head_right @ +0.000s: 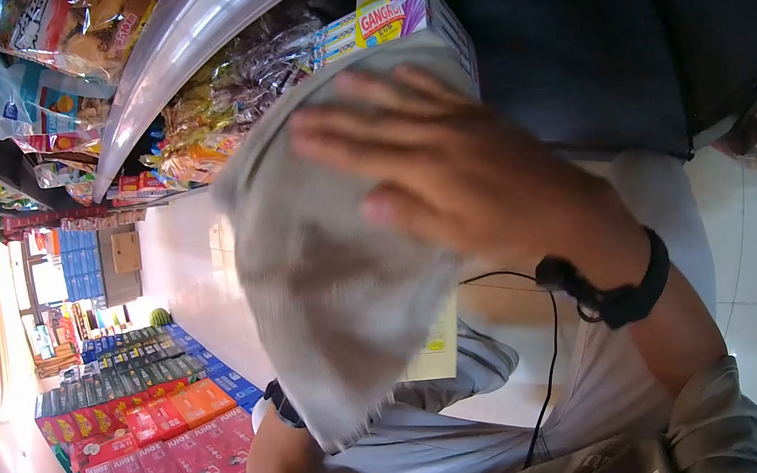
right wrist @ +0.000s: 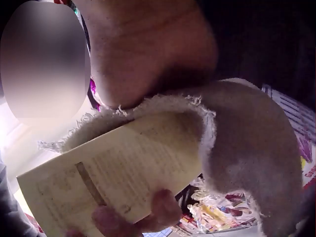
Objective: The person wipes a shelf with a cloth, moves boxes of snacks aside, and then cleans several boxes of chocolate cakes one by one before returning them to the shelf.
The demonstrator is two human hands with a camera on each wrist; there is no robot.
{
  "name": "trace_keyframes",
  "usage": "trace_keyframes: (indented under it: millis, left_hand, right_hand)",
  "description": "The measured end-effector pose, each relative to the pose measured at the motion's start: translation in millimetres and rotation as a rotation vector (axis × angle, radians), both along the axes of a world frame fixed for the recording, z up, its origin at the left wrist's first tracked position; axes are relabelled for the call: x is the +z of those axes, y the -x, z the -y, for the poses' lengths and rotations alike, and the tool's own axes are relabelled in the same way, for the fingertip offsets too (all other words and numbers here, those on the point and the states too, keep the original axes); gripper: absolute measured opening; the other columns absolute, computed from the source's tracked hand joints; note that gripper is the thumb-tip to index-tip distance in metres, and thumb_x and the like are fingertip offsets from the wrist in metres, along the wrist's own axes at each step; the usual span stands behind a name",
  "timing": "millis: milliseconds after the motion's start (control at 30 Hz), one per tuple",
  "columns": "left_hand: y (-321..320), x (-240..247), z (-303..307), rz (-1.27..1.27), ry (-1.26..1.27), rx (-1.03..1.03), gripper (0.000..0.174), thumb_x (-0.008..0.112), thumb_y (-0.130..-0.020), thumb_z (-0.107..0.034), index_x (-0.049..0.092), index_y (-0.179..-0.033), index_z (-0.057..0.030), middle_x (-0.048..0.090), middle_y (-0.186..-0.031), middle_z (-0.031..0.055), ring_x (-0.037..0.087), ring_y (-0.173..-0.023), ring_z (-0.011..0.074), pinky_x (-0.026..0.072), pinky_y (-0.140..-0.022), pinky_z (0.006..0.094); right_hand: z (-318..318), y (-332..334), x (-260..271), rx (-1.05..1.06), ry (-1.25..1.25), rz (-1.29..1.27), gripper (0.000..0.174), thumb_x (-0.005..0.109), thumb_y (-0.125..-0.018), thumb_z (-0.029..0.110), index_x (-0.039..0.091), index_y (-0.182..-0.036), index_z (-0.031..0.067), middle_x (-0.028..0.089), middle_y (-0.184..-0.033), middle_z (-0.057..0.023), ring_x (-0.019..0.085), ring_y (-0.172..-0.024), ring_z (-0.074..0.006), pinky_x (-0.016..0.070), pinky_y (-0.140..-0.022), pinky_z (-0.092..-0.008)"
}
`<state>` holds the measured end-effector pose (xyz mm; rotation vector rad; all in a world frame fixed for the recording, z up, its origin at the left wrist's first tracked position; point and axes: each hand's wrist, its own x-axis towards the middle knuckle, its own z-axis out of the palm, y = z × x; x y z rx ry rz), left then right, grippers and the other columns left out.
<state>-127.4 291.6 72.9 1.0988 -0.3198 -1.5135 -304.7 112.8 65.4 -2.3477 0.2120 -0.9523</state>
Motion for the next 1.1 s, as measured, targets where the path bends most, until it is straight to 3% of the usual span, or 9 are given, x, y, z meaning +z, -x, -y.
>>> trace_keyframes:
  millis: [100, 267, 400, 467, 633, 733, 933, 1033, 1100]
  left_hand:
    - [0, -2, 0, 0.010, -0.004, 0.003, 0.067, 0.034, -0.094, -0.059, 0.040, -0.137, -0.0091, 0.050, -0.131, 0.0164, 0.051, -0.118, 0.0286, 0.0402, -0.102, 0.0417]
    - [-13, 23, 1, -0.005, 0.059, 0.026, 0.066, 0.034, -0.094, -0.059, 0.040, -0.137, -0.0095, 0.050, -0.131, 0.0166, 0.051, -0.118, 0.0289, 0.0403, -0.102, 0.0421]
    - [-25, 34, 1, -0.021, 0.087, 0.030, 0.065, 0.034, -0.094, -0.058, 0.040, -0.138, -0.0099, 0.050, -0.132, 0.0167, 0.051, -0.118, 0.0291, 0.0404, -0.102, 0.0424]
    - [-29, 21, -1, 0.012, 0.044, 0.018, 0.065, 0.034, -0.094, -0.058, 0.040, -0.138, -0.0101, 0.050, -0.132, 0.0168, 0.051, -0.118, 0.0292, 0.0405, -0.102, 0.0425]
    - [-24, -9, -5, 0.036, -0.049, 0.002, 0.064, 0.036, -0.094, -0.057, 0.041, -0.136, -0.0079, 0.054, -0.125, 0.0169, 0.056, -0.109, 0.0288, 0.0452, -0.097, 0.0399]
    - [-15, -5, -2, 0.008, -0.032, -0.002, 0.063, 0.037, -0.095, -0.055, 0.040, -0.136, -0.0072, 0.053, -0.126, 0.0161, 0.055, -0.110, 0.0282, 0.0451, -0.097, 0.0395]
    - [-10, 20, 9, -0.142, 0.075, 0.017, 0.060, 0.040, -0.095, -0.050, 0.040, -0.136, -0.0057, 0.052, -0.128, 0.0145, 0.054, -0.113, 0.0268, 0.0449, -0.098, 0.0385]
    - [-13, 38, 20, -0.500, 0.160, 0.004, 0.059, 0.041, -0.096, -0.048, 0.040, -0.136, -0.0050, 0.051, -0.129, 0.0137, 0.053, -0.114, 0.0261, 0.0448, -0.098, 0.0381]
    - [-10, 29, 13, -0.020, 0.061, 0.017, 0.058, 0.044, -0.095, -0.044, 0.037, -0.138, -0.0059, 0.050, -0.130, 0.0128, 0.053, -0.115, 0.0252, 0.0446, -0.098, 0.0378]
  right_hand:
    - [-8, -3, -5, -0.087, 0.096, -0.041, 0.064, 0.048, -0.087, 0.042, 0.038, -0.142, 0.0120, 0.035, -0.148, -0.0074, 0.026, -0.138, -0.0346, 0.0185, -0.113, -0.0492]
    - [-67, -15, 21, 0.382, -0.019, -0.002, 0.066, 0.060, -0.082, 0.031, 0.037, -0.143, 0.0195, 0.031, -0.151, 0.0022, 0.024, -0.140, -0.0287, 0.0189, -0.113, -0.0498]
    - [-57, -13, 21, 0.491, -0.019, 0.055, 0.066, 0.067, -0.076, 0.020, 0.046, -0.138, 0.0208, 0.040, -0.145, 0.0054, 0.027, -0.139, -0.0242, 0.0212, -0.112, -0.0497]
    - [-31, -8, 16, 0.303, 0.016, -0.046, 0.052, 0.057, -0.086, 0.031, 0.049, -0.136, 0.0184, 0.044, -0.142, 0.0001, 0.031, -0.137, -0.0275, 0.0233, -0.111, -0.0501]
    - [-7, -11, -17, -0.041, -0.089, 0.014, 0.063, 0.038, -0.093, 0.048, 0.039, -0.141, 0.0079, 0.036, -0.147, -0.0103, 0.024, -0.139, -0.0346, 0.0176, -0.113, -0.0488]
    - [-19, -14, -9, -0.180, 0.010, -0.015, 0.065, 0.037, -0.093, 0.047, 0.032, -0.143, 0.0054, 0.030, -0.149, -0.0115, 0.020, -0.140, -0.0360, 0.0160, -0.114, -0.0466]
    - [-77, -27, 6, 0.186, -0.024, 0.086, 0.066, 0.055, -0.080, 0.048, 0.046, -0.132, 0.0092, 0.039, -0.142, -0.0093, 0.017, -0.140, -0.0386, 0.0152, -0.112, -0.0564]
    - [-89, -33, 8, 0.199, 0.063, 0.237, 0.049, 0.068, -0.070, 0.036, 0.055, -0.111, 0.0137, 0.049, -0.121, -0.0012, 0.030, -0.135, -0.0298, 0.0244, -0.111, -0.0530]
    - [-84, -32, 12, 0.173, 0.090, 0.342, 0.035, 0.069, -0.071, 0.032, 0.057, -0.100, 0.0145, 0.054, -0.111, 0.0017, 0.043, -0.123, -0.0239, 0.0306, -0.108, -0.0506]
